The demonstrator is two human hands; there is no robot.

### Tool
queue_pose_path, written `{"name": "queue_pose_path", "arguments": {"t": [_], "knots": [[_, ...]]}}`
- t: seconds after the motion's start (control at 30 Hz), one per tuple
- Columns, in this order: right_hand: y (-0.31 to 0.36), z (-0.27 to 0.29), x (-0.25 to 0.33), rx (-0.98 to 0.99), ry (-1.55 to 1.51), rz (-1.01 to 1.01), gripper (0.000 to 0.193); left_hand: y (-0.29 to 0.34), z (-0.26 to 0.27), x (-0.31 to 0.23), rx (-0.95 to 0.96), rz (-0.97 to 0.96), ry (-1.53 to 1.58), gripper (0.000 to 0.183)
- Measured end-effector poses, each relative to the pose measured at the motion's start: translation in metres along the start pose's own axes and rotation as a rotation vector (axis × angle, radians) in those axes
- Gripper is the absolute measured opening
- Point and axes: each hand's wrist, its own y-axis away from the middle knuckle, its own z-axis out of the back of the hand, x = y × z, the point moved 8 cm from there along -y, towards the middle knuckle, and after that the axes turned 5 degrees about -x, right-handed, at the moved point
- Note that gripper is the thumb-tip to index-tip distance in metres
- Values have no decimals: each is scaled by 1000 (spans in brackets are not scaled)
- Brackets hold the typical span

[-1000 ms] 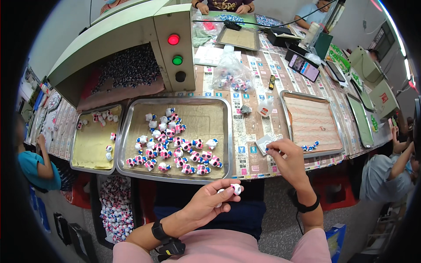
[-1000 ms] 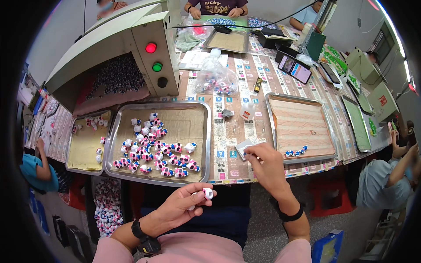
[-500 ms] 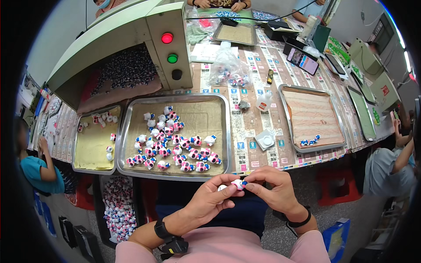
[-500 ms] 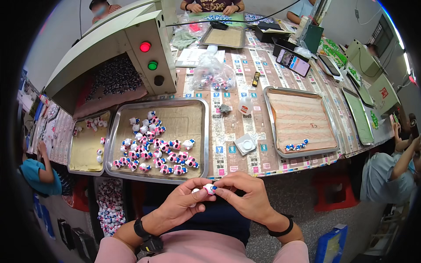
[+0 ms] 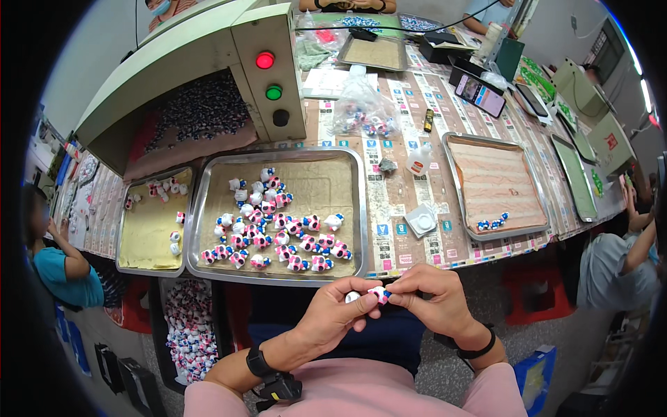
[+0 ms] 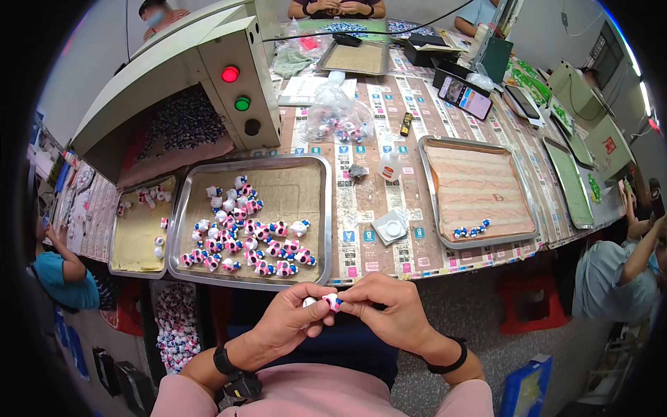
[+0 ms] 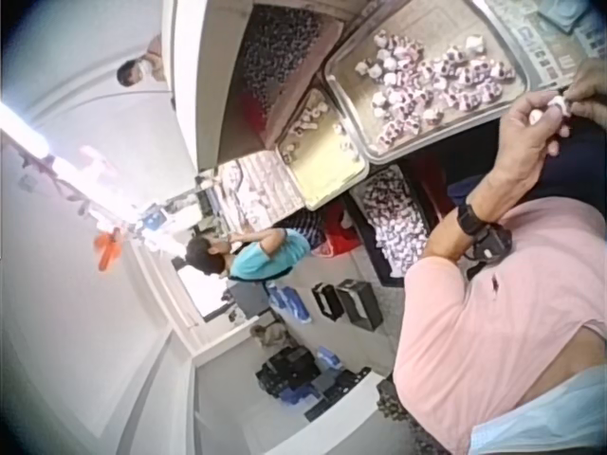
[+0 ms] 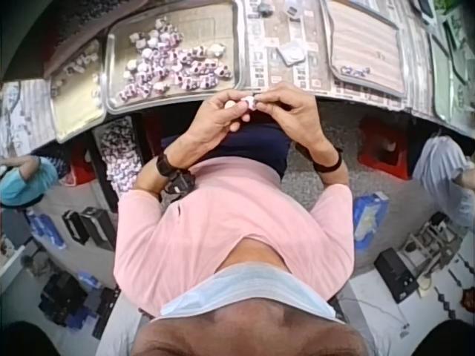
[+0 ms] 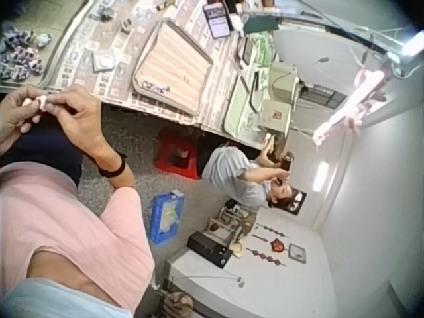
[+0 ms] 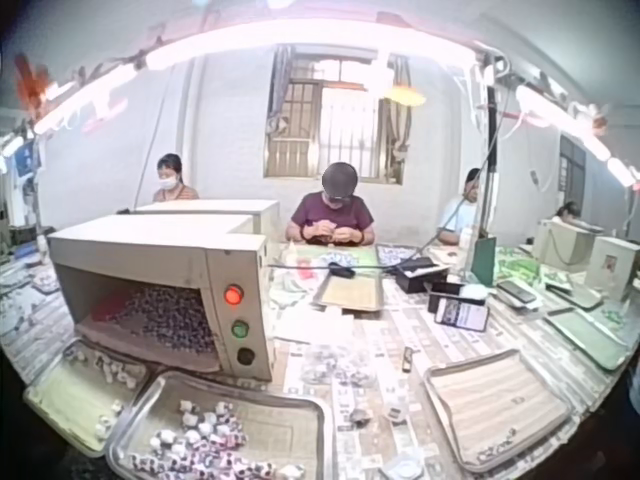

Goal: The person assembles small, colorful, cylindrical objects by hand. They pick up a white base from a tray, attach a small blue and pink component, and place the finished item onto a separate tray. This repetitive assembly process continues throughout the video.

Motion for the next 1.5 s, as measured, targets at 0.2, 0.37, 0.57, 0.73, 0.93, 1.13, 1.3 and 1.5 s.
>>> {"name": "queue_pose_path", "arguments": {"t": [0.2,0.37,0.57,0.73,0.93,1.13,1.3,1.5], "knots": [[-9,13,14,2,50,71,25,-5,-4,-41,17,-101,-207,21],[-2,61,5,-238,154,52,17,-27,29,-126,-273,-546,-771,21],[15,109,-22,-399,189,-49,15,-52,50,-166,-343,-670,-1283,22],[23,151,-48,-544,230,-73,15,-64,45,-167,-324,-767,-1551,24],[22,212,-70,-705,625,-127,18,-47,55,-169,-323,-635,-1062,24],[5,219,-94,-532,1064,-161,16,-29,45,-124,-76,-277,-131,38],[-11,231,-118,-475,1107,-282,17,-12,19,-78,-42,-115,-27,28],[-27,242,-131,-389,856,-339,19,-5,9,-37,111,-9,-22,29]]}}
